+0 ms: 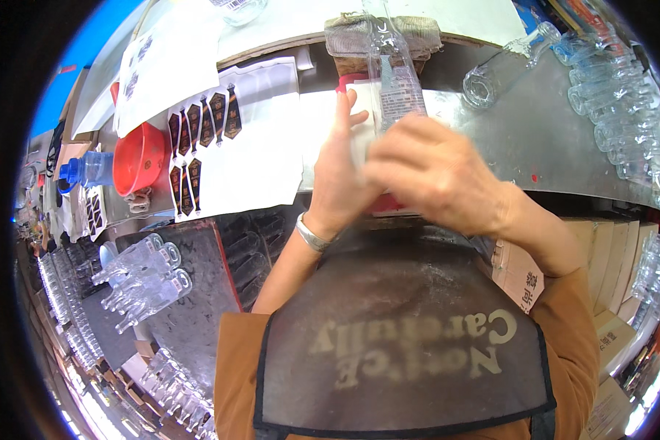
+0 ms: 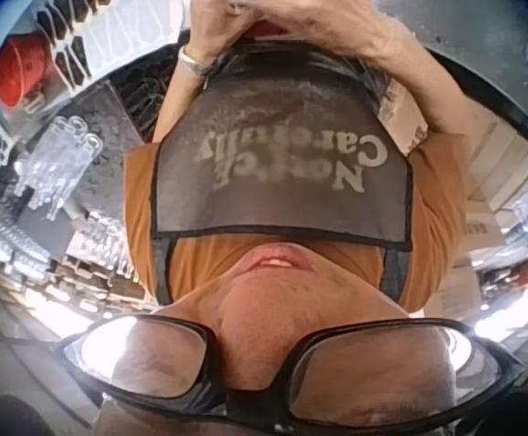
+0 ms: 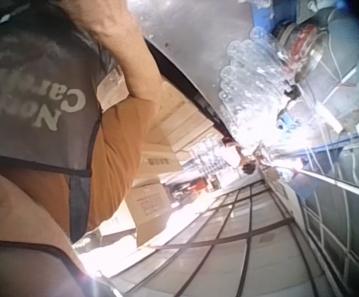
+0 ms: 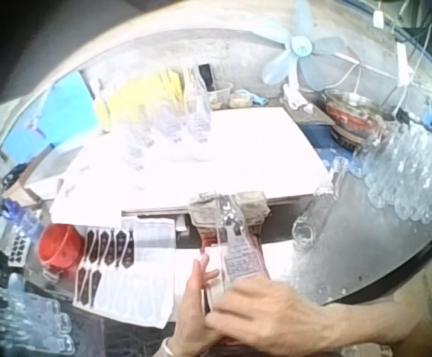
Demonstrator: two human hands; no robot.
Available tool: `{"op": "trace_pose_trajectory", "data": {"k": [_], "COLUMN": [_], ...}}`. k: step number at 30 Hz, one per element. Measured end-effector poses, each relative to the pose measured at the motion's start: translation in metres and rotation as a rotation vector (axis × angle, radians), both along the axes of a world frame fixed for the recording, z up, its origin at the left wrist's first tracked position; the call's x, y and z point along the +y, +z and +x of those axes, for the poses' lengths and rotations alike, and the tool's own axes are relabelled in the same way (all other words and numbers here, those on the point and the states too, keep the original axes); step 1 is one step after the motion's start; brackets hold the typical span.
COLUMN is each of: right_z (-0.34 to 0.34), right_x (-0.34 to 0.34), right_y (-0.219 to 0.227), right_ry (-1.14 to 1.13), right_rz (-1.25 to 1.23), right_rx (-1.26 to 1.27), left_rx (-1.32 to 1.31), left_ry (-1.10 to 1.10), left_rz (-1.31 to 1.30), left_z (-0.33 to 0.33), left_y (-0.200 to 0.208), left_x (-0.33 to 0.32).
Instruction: The person repeatedly picks up clear plastic bottles, applies a dark rectangular label to the side, and wipes the surface with a cloth. The person handles the bottles one at a time, rotating them to position the label, then places them on the table.
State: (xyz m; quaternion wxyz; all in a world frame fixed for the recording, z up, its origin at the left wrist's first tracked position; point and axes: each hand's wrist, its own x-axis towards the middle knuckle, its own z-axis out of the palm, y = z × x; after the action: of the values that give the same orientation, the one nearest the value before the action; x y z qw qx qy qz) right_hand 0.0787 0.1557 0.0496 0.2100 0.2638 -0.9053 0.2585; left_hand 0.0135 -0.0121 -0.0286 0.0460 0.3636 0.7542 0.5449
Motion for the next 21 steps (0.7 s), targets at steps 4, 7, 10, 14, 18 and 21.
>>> {"op": "trace_pose_trajectory", "data": {"k": [4,7,10,14,18,21], "right_z": [-0.051,-0.078,-0.033,-0.041,-0.045,-0.004], "right_x": [0.019,0.043,0.017,0.036,0.045,0.019], "right_y": [0.004,0.026,0.006,0.014,-0.001,0.002], "right_ry": [-0.141,-0.357,-0.062,-0.222,-0.147,0.152], "right_rz": [0.115,0.083,0.031,-0.103,-0.193,-0.179], "right_rx": [-0.004,0.268,0.04,-0.162,0.044,-0.155], "left_rx": [0.014,0.057,0.005,0.005,-0.007,-0.132], "left_ry": [0.041,0.034,-0.007,-0.014,-0.045,-0.076], "left_rz": [-0.037,0.004,0.019,-0.01,-0.033,0.011], "left_z": [0.005,0.004,0.002,0.004,-0.005,-0.002], "left_y": [0.006,0.006,0.007,0.003,-0.002,-0.005], "left_x": [0.002,0.001,-0.001,-0.005,-0.01,-0.011]}}
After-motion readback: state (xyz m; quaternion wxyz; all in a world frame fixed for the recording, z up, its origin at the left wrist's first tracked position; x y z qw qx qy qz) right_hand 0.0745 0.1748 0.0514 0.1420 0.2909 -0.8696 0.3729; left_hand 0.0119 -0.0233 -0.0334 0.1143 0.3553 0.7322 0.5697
